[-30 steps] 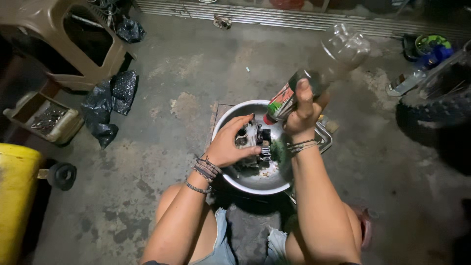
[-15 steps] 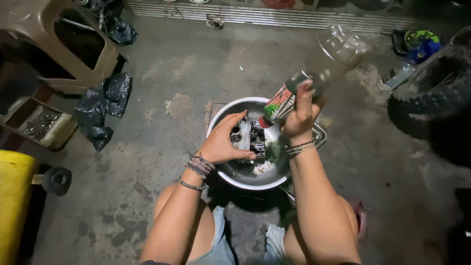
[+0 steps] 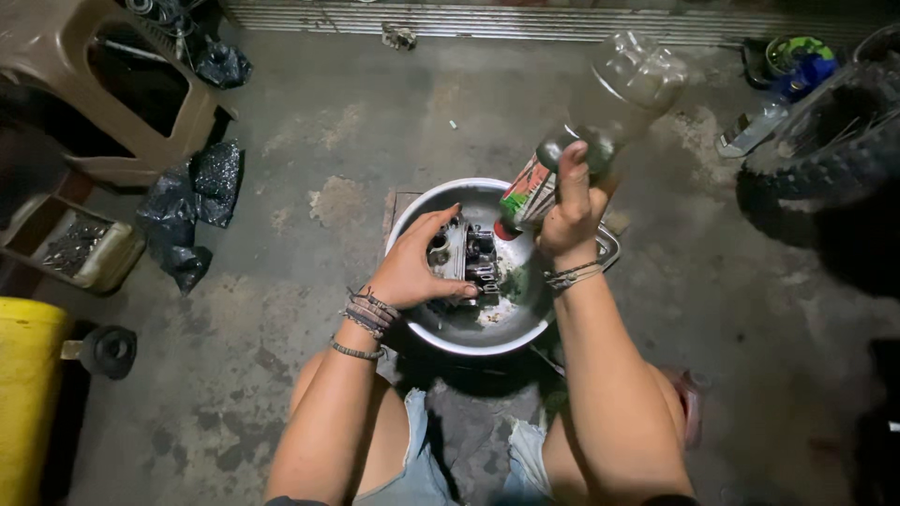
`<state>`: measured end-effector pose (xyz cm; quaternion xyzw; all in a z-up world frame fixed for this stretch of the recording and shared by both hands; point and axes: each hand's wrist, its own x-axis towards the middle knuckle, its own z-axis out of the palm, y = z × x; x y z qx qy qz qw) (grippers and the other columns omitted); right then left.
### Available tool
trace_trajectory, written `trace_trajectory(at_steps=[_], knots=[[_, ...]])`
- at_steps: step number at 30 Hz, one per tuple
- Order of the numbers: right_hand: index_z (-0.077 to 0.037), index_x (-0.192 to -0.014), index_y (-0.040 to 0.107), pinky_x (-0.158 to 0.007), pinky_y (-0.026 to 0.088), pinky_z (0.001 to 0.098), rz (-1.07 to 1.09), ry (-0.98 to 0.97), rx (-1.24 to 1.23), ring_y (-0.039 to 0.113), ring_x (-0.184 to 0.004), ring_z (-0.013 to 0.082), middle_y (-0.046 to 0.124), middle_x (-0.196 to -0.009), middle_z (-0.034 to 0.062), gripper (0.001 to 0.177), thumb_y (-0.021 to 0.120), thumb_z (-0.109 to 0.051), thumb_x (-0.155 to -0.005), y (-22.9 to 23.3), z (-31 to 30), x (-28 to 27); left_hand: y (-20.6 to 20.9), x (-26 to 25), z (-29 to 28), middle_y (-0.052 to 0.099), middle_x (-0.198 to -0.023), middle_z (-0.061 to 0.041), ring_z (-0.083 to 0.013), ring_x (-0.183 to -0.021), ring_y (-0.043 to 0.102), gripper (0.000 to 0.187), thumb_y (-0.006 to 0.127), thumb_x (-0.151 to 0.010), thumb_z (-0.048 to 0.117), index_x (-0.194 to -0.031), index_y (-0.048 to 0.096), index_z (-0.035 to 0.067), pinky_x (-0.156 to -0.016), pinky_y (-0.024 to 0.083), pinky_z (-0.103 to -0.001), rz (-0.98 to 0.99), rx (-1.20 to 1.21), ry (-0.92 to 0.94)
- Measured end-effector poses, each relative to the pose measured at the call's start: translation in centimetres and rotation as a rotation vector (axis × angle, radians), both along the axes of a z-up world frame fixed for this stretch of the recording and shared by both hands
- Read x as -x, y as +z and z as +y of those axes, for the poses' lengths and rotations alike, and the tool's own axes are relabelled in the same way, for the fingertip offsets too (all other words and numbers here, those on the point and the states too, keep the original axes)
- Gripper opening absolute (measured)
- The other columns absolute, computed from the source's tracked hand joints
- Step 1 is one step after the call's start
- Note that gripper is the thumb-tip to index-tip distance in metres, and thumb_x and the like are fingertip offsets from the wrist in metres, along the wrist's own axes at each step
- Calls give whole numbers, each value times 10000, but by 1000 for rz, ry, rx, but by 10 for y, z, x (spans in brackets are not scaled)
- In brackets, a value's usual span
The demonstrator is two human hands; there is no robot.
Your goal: The person pours liquid from a bottle onto an engine cylinder head, wipes the part with a cloth, uses a T-handle wrench and a small brush to clean the surface, and applies more liquid to finish cleaning the part.
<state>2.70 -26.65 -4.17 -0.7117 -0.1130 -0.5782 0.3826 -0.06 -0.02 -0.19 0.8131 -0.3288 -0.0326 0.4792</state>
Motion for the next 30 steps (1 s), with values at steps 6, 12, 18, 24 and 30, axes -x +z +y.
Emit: trace_trajectory(at_steps=[6, 12, 18, 24, 30], knots=[[107, -1240, 702, -1046, 486, 451, 60, -2, -77, 587, -1240, 455, 641, -1256, 356, 263, 585, -69, -1086, 13, 18, 11, 4, 1, -1, 574, -1384, -226, -446, -1329, 529, 1141, 1008, -539, 425, -1471, 494, 15, -1116, 422, -568, 35, -10, -2], [126, -1220, 708, -1055, 459, 470, -38, -209, 151, 600, -1168, 519, 639, -1176, 324, 249, 562, -15, -1075, -18, -5, -7, 3, 1, -1, 564, -1390, -240, -462, -1337, 514, 1139, 1008, -546, 408, -1477, 485, 10, -1115, 417, -581, 49, -7, -5], [95, -1240, 719, -1063, 426, 470, -104, -433, 351, 606, -1151, 465, 670, -1253, 307, 248, 620, 1, -1032, -36, -23, -19, 2, 1, -1, 569, -1382, -244, -463, -1333, 515, 1137, 1008, -548, 405, -1470, 486, -9, -1125, 410, -564, 45, 9, -7], [196, -1260, 663, -1072, 430, 521, -102, -351, 407, 606, -1176, 526, 645, -1246, 403, 296, 513, 82, -1032, -17, -14, -7, 7, 1, -3, 571, -1375, -276, -494, -1316, 518, 1129, 1002, -530, 368, -1458, 493, -27, -1129, 402, -576, 25, 8, 2], [105, -1225, 716, -1086, 368, 564, -147, -380, 321, 548, -1168, 547, 611, -1277, 403, 240, 591, 62, -1026, -62, -27, -34, -3, 0, -3, 584, -1378, -223, -460, -1299, 541, 1139, 996, -517, 428, -1466, 507, 31, -1112, 422, -547, 0, 6, 20]])
